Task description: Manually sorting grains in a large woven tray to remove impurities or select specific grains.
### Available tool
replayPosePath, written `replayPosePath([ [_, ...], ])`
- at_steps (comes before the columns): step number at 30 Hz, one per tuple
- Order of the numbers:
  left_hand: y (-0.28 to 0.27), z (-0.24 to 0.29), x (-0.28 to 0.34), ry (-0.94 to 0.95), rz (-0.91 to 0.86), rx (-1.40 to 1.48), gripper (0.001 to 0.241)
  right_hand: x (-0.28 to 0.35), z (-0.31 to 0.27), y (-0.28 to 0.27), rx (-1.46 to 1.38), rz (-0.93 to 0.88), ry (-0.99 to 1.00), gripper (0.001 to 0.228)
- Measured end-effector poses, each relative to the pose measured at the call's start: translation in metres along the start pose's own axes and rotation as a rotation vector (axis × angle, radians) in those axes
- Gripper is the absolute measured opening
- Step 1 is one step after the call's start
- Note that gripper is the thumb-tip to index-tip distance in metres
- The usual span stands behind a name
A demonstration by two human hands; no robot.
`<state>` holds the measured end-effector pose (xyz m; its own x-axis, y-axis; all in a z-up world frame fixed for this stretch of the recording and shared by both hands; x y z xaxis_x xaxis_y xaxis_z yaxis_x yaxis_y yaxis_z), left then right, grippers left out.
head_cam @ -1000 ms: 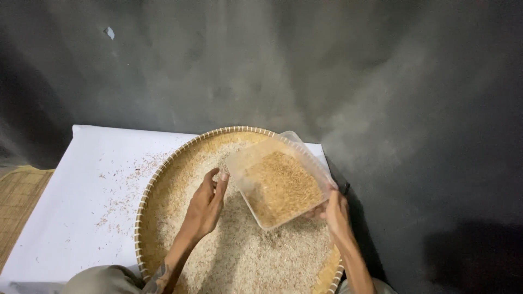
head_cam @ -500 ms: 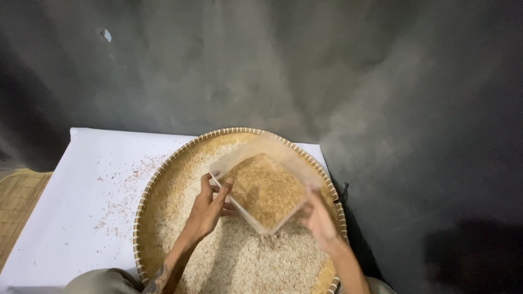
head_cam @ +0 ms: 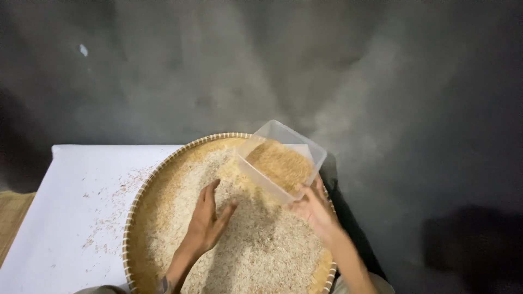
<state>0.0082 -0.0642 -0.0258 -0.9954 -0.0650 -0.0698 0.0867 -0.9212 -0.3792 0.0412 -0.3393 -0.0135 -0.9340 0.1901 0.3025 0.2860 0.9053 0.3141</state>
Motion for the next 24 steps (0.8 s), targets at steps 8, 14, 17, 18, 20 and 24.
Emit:
replayPosePath([
  [8,0.006,-0.039,-0.007,0.066,-0.009,-0.209,0.067,-0.069,-0.041,-0.044,0.348,0.211,0.069,0.06],
  [14,0.015,-0.051,-0.011,0.025,-0.064,-0.243,0.066,-0.128,-0.017,-0.081,0.264,0.333,-0.022,0.043],
  [17,0.02,-0.056,-0.012,0.023,-0.054,-0.281,0.066,-0.138,-0.004,-0.087,0.235,0.454,-0.165,0.039],
  [18,0.022,-0.06,-0.011,0.02,-0.06,-0.281,0.066,-0.132,-0.008,-0.082,0.236,0.458,-0.161,0.039],
  [20,0.025,-0.067,-0.013,0.08,-0.042,-0.366,0.071,-0.121,-0.017,-0.07,0.403,0.562,-0.22,0.027],
  [24,0.028,-0.067,-0.009,0.092,-0.027,-0.373,0.07,-0.122,-0.007,-0.072,0.356,0.577,-0.291,0.026],
])
Point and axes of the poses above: each hand's wrist, its own x-axis away from the middle knuckle, its own y-axis out of the palm, z = x × y, the point moved 1 cm from there along -x, towards the middle knuckle, and after that the axes turned 10 degrees about z, right-handed, at the moved point
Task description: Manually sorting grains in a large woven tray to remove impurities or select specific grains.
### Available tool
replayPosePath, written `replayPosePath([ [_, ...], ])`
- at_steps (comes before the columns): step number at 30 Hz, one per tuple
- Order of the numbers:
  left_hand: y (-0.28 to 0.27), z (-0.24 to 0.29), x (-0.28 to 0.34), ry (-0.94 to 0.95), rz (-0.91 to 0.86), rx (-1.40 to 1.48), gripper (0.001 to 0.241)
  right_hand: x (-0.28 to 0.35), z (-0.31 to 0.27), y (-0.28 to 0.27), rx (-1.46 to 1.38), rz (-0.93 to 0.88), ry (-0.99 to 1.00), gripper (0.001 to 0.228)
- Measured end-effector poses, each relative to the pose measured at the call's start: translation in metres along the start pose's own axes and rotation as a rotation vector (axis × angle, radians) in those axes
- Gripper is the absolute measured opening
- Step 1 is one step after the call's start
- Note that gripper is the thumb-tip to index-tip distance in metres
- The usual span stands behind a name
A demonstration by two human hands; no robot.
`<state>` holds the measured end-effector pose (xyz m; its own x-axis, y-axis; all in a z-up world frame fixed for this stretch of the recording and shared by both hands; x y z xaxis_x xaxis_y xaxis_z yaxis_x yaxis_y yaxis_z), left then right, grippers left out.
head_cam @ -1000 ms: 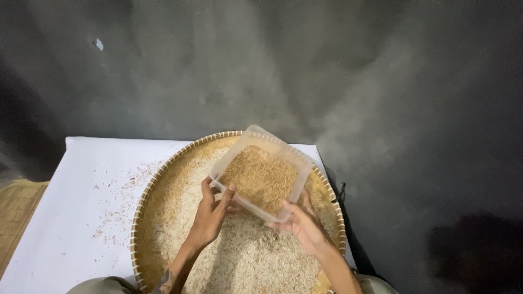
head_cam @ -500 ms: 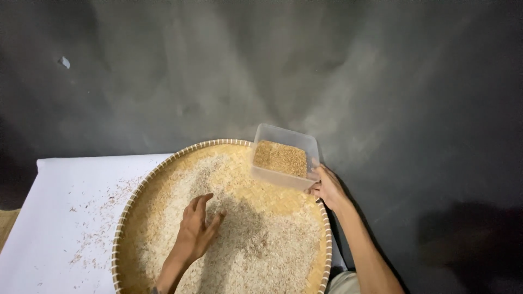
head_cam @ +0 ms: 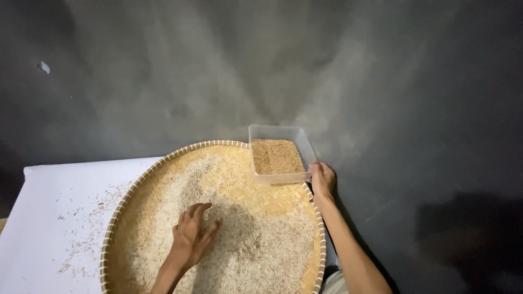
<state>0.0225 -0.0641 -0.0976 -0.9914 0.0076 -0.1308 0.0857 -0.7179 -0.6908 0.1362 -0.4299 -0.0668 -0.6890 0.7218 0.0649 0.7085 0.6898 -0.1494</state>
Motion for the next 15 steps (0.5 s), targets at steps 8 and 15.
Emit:
replayPosePath([
  [8,-0.005,0.003,0.001,-0.002,0.007,-0.012,0.074,0.035,-0.008,0.001,0.087,-0.021,-0.417,0.063],
  [15,-0.012,0.008,0.001,-0.062,-0.043,-0.046,0.072,0.011,0.012,-0.012,0.485,-0.121,-0.894,0.056],
])
Point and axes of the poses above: each hand's wrist, its own x-axis away from the middle knuckle, its own y-axis out of the palm, z = x × y, the point moved 1 cm from there along -x, towards the middle knuckle, and after that the axes turned 10 degrees about z, right-handed, at the moved point
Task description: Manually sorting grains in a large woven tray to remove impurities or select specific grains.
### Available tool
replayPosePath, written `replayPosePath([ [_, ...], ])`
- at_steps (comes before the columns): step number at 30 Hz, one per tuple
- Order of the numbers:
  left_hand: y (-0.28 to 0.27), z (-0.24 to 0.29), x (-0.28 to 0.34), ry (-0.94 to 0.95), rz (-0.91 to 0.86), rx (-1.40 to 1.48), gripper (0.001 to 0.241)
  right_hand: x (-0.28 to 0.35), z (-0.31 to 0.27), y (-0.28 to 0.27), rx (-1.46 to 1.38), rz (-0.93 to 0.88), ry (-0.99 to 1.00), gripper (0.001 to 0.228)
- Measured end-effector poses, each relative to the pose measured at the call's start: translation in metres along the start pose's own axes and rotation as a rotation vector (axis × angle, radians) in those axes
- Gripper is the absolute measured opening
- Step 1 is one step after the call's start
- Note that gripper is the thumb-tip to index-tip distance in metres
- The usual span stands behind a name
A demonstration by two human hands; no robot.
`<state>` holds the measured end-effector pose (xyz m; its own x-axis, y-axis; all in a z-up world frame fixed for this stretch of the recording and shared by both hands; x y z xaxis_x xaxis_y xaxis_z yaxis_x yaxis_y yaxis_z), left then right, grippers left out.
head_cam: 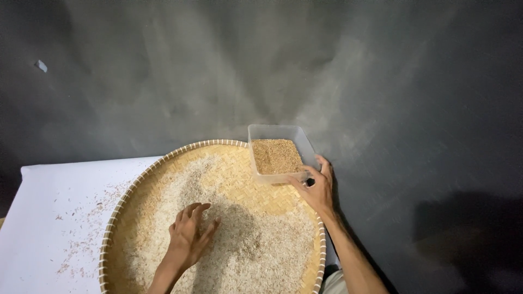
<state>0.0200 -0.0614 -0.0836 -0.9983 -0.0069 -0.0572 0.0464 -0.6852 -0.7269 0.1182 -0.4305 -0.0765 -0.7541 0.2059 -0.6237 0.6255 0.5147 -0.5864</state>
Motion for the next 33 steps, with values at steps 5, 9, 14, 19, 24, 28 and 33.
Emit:
replayPosePath([
  [5,0.005,-0.006,0.0,0.045,0.037,0.009,0.07,-0.007,-0.023,-0.025,0.319,0.011,-0.148,0.024],
  [9,0.008,-0.012,-0.002,0.038,0.028,-0.005,0.069,-0.009,-0.02,-0.027,0.404,0.028,-0.198,0.017],
  [14,0.007,-0.015,-0.001,0.069,0.016,-0.075,0.063,-0.011,-0.029,-0.038,0.444,-0.039,-0.172,0.014],
  [19,0.004,-0.012,-0.002,0.051,-0.028,-0.137,0.063,-0.011,-0.042,-0.047,0.404,-0.092,-0.18,0.027],
  [24,0.008,-0.026,-0.005,0.053,-0.005,-0.171,0.064,-0.012,-0.063,-0.064,0.383,-0.153,-0.142,0.053],
  [28,-0.008,-0.029,-0.014,0.044,0.162,-0.255,0.062,-0.007,-0.099,-0.083,0.126,0.023,-0.301,0.047],
  [33,-0.009,-0.031,-0.023,-0.089,0.021,-0.258,0.071,0.01,-0.087,-0.043,-0.187,0.17,-0.43,0.012],
])
Point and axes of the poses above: each hand's wrist, its own x-axis away from the middle knuckle, its own y-axis out of the palm, z = x × y, the point moved 1 cm from there along -x, towards the middle knuckle, and after that the axes turned 10 degrees about z, right-handed, at the moved point
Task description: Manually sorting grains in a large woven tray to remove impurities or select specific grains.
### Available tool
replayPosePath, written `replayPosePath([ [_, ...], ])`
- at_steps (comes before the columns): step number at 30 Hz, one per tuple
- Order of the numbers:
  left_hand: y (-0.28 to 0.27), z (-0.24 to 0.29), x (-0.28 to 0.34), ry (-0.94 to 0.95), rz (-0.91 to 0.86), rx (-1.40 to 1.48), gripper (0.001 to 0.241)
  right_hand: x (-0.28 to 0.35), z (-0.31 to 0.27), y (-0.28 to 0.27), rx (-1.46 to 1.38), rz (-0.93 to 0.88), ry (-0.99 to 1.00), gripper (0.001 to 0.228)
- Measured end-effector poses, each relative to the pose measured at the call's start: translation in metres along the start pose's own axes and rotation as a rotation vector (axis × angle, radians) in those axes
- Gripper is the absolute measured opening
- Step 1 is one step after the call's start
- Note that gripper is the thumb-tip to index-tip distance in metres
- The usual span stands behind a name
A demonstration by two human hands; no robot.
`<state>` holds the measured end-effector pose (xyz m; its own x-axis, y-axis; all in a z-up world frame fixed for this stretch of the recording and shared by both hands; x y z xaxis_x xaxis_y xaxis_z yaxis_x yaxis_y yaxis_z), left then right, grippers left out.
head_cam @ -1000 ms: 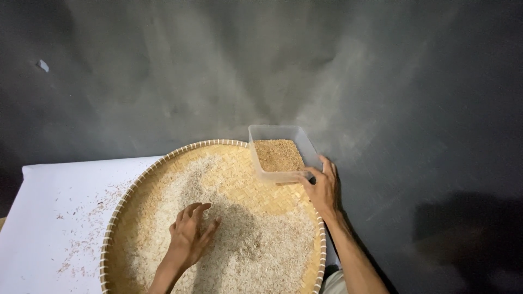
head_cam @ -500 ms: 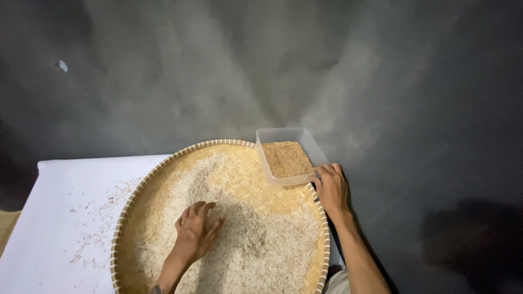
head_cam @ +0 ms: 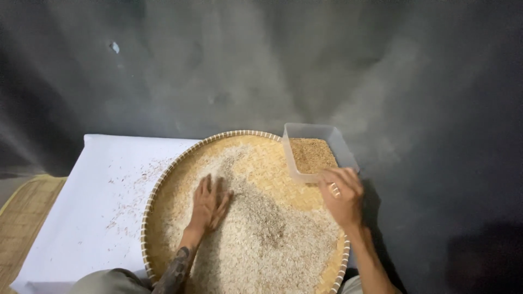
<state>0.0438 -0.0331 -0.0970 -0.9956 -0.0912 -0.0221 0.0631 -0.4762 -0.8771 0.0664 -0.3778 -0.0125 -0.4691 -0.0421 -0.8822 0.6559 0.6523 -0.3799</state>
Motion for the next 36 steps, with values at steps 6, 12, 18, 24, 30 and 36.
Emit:
replayPosePath([
  [6,0.026,-0.009,-0.002,0.185,0.175,0.216,0.048,0.025,-0.073,0.027,-0.316,-0.448,0.534,0.021],
  [12,0.018,0.0,0.008,0.148,0.165,0.257,0.057,0.057,-0.07,0.061,-0.36,-0.702,0.437,0.033],
  [18,0.026,-0.003,0.009,0.24,0.256,0.169,0.051,0.068,-0.075,0.055,-0.307,-0.727,0.696,0.054],
  [24,0.028,-0.005,0.013,0.392,0.344,0.025,0.041,0.066,-0.098,0.043,-0.423,-0.767,0.848,0.063],
  [30,0.027,0.001,0.027,0.327,0.381,0.113,0.04,0.091,-0.086,0.056,-0.488,-0.664,0.826,0.063],
  [36,0.025,0.016,0.039,0.1,0.297,0.377,0.045,0.08,-0.115,0.066,-0.49,-0.53,1.022,0.064],
])
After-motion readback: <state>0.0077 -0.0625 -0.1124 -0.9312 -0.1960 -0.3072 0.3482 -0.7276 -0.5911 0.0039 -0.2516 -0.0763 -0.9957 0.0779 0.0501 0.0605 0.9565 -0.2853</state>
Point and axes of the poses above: each hand's wrist, its own x-axis away from the middle knuckle, its own y-axis out of the palm, z = x × y, the point moved 1 cm from there along -x, towards the middle knuckle, and after that the axes turned 10 degrees about z, right-handed, at the moved point
